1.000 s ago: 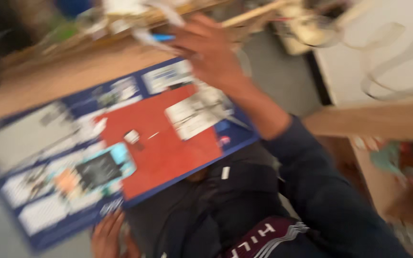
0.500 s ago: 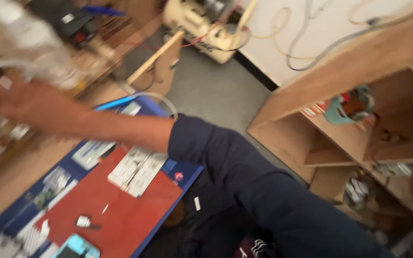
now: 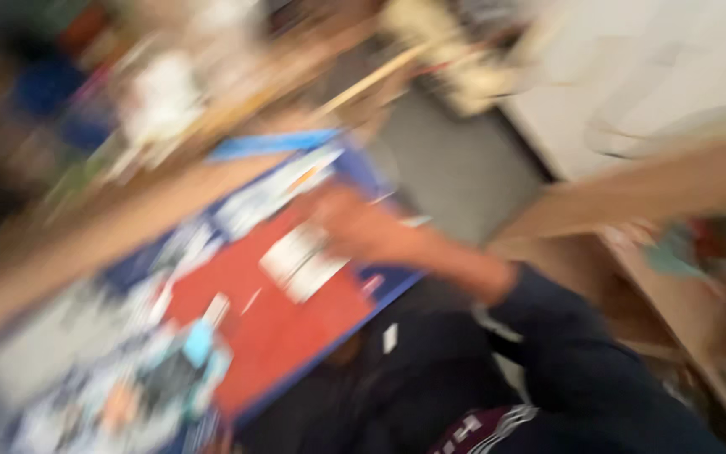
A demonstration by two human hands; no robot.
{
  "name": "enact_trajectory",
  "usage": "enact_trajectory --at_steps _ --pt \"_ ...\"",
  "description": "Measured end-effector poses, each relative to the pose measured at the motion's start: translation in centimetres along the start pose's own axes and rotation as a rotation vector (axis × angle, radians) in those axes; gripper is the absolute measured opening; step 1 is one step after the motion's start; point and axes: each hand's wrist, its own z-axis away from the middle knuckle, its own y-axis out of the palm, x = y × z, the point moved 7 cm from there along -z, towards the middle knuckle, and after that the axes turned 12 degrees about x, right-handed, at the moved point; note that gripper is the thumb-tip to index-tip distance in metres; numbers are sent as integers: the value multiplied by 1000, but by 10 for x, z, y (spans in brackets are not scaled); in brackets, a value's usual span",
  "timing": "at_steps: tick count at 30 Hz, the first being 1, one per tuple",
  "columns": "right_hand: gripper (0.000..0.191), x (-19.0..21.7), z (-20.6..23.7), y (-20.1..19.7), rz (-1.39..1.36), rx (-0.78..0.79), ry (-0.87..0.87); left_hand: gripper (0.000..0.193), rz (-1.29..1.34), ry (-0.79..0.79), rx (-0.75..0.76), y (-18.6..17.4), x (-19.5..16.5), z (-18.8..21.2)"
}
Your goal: The person disassembles a smartphone, removes the back cover, and uses a heat gun to soften adhesive. They then use a screwdriver and tweezers to remove small components and ribbon cables from the device's interior.
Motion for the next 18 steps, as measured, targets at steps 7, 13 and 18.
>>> enact_trajectory --at_steps 7,13,18 --pt "76 18 11 -13 59 -86 -33 31 -66 -49 163 -4 -8 6" --pt "66 27 4 15 135 -71 -98 51 -93 53 323 14 -23 -3" --pt "27 16 -5 26 98 -167 -115 66 -130 7 389 26 -23 -6"
